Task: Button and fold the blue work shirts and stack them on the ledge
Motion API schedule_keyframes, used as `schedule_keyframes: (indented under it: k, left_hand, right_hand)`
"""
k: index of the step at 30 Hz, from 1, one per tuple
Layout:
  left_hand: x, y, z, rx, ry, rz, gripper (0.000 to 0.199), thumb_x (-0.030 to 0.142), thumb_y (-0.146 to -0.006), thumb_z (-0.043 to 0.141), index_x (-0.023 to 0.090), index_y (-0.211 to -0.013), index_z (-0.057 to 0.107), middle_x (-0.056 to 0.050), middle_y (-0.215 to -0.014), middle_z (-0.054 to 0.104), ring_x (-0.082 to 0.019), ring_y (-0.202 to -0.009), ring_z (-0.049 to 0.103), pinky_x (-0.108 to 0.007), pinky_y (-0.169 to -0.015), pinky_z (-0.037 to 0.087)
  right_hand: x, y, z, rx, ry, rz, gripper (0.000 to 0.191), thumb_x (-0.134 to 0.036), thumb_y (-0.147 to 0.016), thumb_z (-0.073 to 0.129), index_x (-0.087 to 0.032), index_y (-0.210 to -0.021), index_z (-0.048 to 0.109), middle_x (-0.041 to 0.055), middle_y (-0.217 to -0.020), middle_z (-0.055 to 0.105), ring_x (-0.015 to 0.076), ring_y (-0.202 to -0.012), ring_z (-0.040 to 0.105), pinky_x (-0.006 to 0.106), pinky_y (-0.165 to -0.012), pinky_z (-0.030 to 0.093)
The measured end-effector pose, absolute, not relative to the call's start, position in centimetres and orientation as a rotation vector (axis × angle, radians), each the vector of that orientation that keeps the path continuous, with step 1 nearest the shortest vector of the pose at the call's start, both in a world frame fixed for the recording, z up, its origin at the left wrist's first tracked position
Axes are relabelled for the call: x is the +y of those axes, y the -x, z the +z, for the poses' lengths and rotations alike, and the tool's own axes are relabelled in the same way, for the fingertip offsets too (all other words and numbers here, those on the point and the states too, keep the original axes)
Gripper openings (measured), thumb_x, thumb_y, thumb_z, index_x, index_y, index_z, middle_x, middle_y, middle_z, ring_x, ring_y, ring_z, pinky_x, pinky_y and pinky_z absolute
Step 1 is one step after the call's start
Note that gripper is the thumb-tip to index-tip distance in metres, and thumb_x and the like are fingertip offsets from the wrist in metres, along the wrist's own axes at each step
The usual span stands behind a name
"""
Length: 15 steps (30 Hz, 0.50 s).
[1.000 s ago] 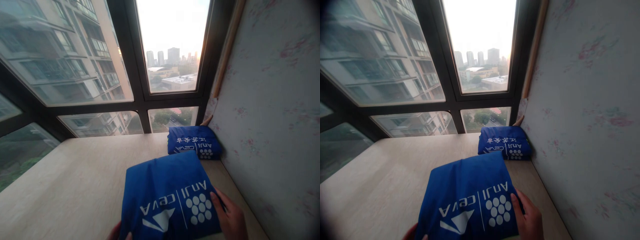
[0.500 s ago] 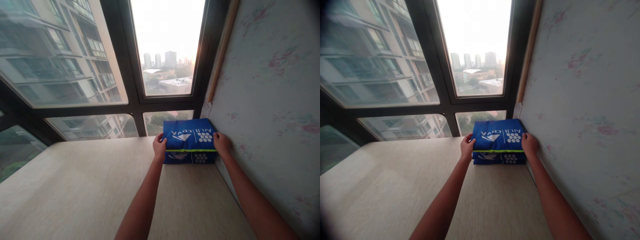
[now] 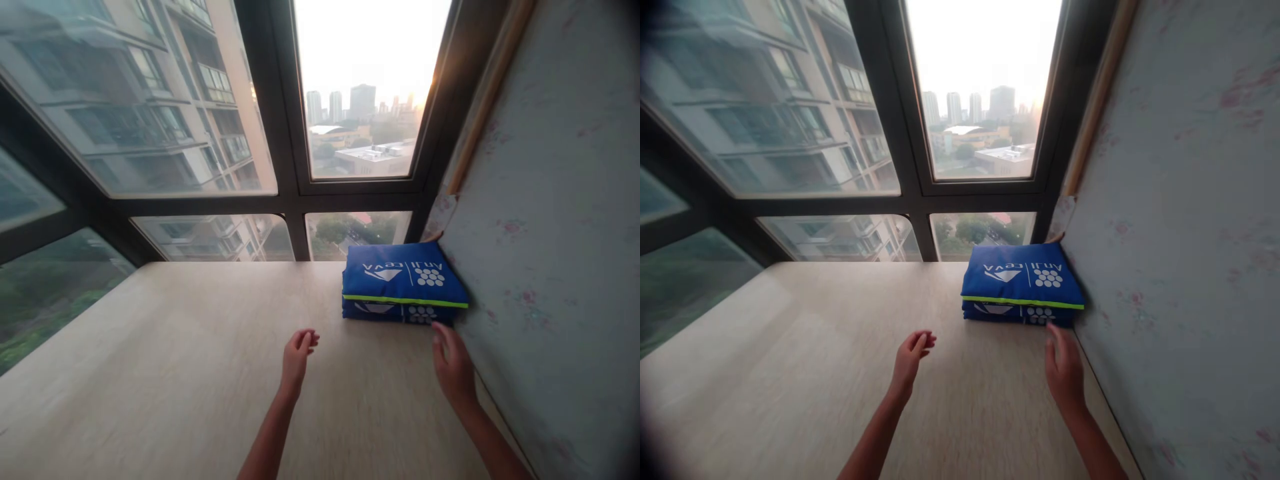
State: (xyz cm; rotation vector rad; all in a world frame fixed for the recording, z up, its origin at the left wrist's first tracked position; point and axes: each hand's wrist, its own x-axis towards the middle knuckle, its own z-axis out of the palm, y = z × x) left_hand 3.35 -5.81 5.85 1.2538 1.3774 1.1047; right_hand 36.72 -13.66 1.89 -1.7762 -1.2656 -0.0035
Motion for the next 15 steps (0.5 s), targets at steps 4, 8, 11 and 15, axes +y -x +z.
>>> schedule_keyframes:
  k: [4, 8, 11, 15]
  left_hand:
    - [-13.2, 1.9, 1.8, 1.523, -1.258, 0.926, 0.058, 0.070, -0.082, 0.047, 0.015, -0.075, 0.065, -0.009, -0.076, 0.069, -0.021, -0.072, 0.064, -0.030, -0.065, 0.049]
    - [-19.2, 3.4, 1.3, 1.469, -1.371, 0.837, 0.054, 0.066, -0.087, 0.044, 0.018, -0.069, 0.062, -0.006, -0.069, 0.065, -0.019, -0.069, 0.062, -0.028, -0.066, 0.047]
    - [-21.9, 3.0, 2.2, 1.375, -1.405, 0.829, 0.052, 0.063, -0.090, 0.041, 0.018, -0.071, 0.060, -0.006, -0.068, 0.064, -0.018, -0.067, 0.060, -0.027, -0.066, 0.046]
    - [-24.2, 2.1, 0.7, 1.305, -1.507, 0.791, 0.048, 0.057, -0.094, 0.039, 0.019, -0.071, 0.058, -0.003, -0.060, 0.060, -0.016, -0.058, 0.056, -0.025, -0.061, 0.043]
  right_hand:
    - [-20.1, -29.0, -2.5, -1.184, 1.725, 0.524, 0.044, -0.052, -0.091, 0.043, -0.018, -0.105, 0.066, 0.0140, -0.108, 0.069, 0.0263, -0.101, 0.065, 0.039, -0.087, 0.052]
    - [-23.4, -23.0, -2.5, -1.127, 1.615, 0.841, 0.047, -0.056, -0.093, 0.039, -0.019, -0.081, 0.065, 0.0103, -0.082, 0.069, 0.0227, -0.078, 0.066, 0.032, -0.072, 0.054]
    - [-24.6, -19.9, -1.6, -1.231, 1.538, 0.887, 0.049, -0.054, -0.095, 0.039, -0.020, -0.064, 0.056, 0.0041, -0.061, 0.059, 0.0172, -0.057, 0.058, 0.026, -0.055, 0.046]
    - [-26.5, -16.7, -2.3, -1.507, 1.406, 0.763, 0.048, -0.044, -0.097, 0.036, -0.020, -0.059, 0.051, 0.0013, -0.055, 0.054, 0.0137, -0.052, 0.053, 0.023, -0.052, 0.039]
